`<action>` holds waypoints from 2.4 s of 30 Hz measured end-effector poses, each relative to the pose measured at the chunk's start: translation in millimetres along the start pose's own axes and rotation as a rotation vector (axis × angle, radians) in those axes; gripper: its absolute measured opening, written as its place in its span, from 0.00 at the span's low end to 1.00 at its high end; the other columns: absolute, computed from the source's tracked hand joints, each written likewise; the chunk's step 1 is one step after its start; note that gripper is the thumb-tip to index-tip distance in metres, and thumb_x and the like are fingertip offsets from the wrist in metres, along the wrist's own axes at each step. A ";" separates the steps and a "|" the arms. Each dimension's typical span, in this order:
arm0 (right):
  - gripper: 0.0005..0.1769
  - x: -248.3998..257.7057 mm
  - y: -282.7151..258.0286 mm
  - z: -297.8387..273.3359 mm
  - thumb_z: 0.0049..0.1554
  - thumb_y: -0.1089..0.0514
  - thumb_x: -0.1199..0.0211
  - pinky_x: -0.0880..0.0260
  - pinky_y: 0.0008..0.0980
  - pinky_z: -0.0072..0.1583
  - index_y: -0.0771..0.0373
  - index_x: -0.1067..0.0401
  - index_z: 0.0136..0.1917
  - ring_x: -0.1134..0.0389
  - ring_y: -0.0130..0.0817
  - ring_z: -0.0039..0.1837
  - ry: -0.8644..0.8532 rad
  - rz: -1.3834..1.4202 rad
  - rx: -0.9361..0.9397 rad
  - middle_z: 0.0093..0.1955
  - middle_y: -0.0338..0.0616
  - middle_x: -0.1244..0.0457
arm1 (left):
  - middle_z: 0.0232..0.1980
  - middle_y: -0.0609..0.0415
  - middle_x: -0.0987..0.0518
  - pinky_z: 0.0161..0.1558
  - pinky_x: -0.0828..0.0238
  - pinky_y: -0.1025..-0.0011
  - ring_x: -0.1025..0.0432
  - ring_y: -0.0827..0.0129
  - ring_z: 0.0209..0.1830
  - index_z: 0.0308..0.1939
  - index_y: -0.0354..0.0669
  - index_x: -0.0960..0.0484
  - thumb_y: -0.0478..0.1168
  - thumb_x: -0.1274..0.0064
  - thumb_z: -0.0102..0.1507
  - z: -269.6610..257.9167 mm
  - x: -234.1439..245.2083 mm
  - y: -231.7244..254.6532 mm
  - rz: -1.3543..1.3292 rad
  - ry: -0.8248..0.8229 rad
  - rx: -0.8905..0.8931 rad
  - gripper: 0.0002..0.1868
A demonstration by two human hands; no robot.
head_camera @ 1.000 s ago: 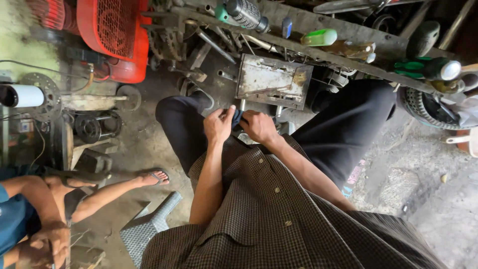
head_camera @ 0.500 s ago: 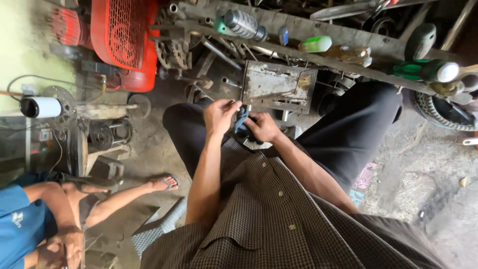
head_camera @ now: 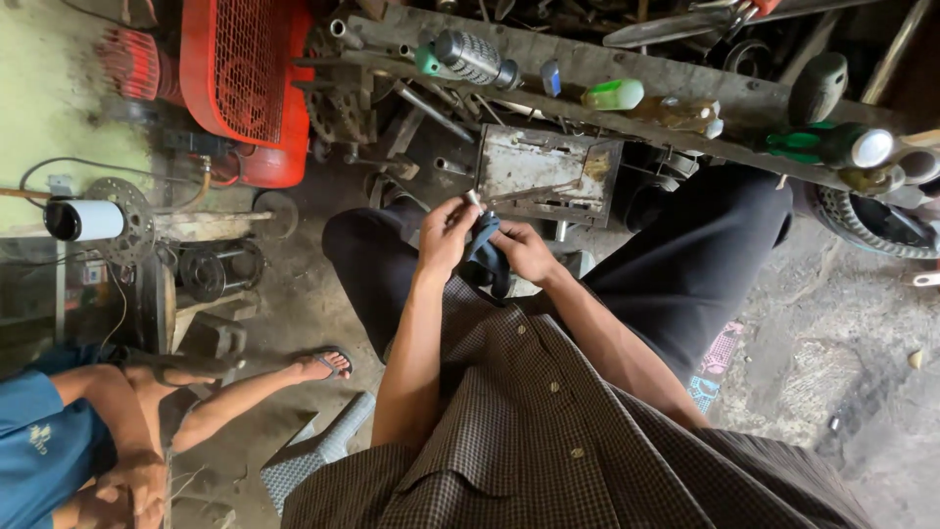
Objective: The person sits on the floor and cleans a small metal rod using a dark cloth. They repeatedly wipe the rod and then place it on a nearby metal rack before picking up another rod to continue the cleaning process.
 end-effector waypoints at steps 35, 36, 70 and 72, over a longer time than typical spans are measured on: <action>0.17 -3.4 -9.0 -5.8 0.68 0.52 0.45 0.42 0.25 0.36 0.63 0.22 0.45 0.42 0.20 0.33 0.053 -0.082 -0.134 0.33 0.30 0.38 | 0.53 0.51 0.17 0.54 0.24 0.70 0.22 0.69 0.50 0.63 0.39 0.28 0.38 0.41 0.64 -4.9 1.2 0.9 -0.474 0.275 -0.025 0.24; 0.16 -4.0 -8.8 -5.2 0.67 0.52 0.46 0.39 0.24 0.38 0.62 0.22 0.45 0.39 0.19 0.35 0.028 -0.087 -0.099 0.34 0.30 0.35 | 0.52 0.48 0.16 0.53 0.22 0.67 0.21 0.67 0.50 0.66 0.43 0.32 0.37 0.44 0.64 -7.5 -4.5 -5.1 -0.479 0.237 0.029 0.26; 0.20 17.6 -16.6 -6.5 0.60 0.53 0.34 0.29 0.26 0.52 0.62 0.23 0.63 0.31 0.24 0.48 -0.117 -0.045 -0.156 0.49 0.36 0.29 | 0.39 0.46 0.15 0.40 0.21 0.67 0.16 0.59 0.40 0.43 0.37 0.20 0.40 0.35 0.62 -40.9 11.7 88.2 0.597 -0.076 -0.295 0.13; 0.21 14.7 -11.7 -6.1 0.60 0.53 0.34 0.28 0.27 0.53 0.62 0.23 0.65 0.31 0.24 0.49 -0.146 -0.091 -0.139 0.50 0.37 0.29 | 0.39 0.46 0.14 0.40 0.21 0.67 0.16 0.60 0.40 0.44 0.37 0.20 0.40 0.35 0.62 -39.5 10.0 88.5 0.607 -0.070 -0.275 0.13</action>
Point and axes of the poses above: each hand's wrist, its own z-axis towards the middle knuckle, its own x-axis out of the back of the hand, y = z × x, the point moved 5 cm from there along z, towards the middle knuckle
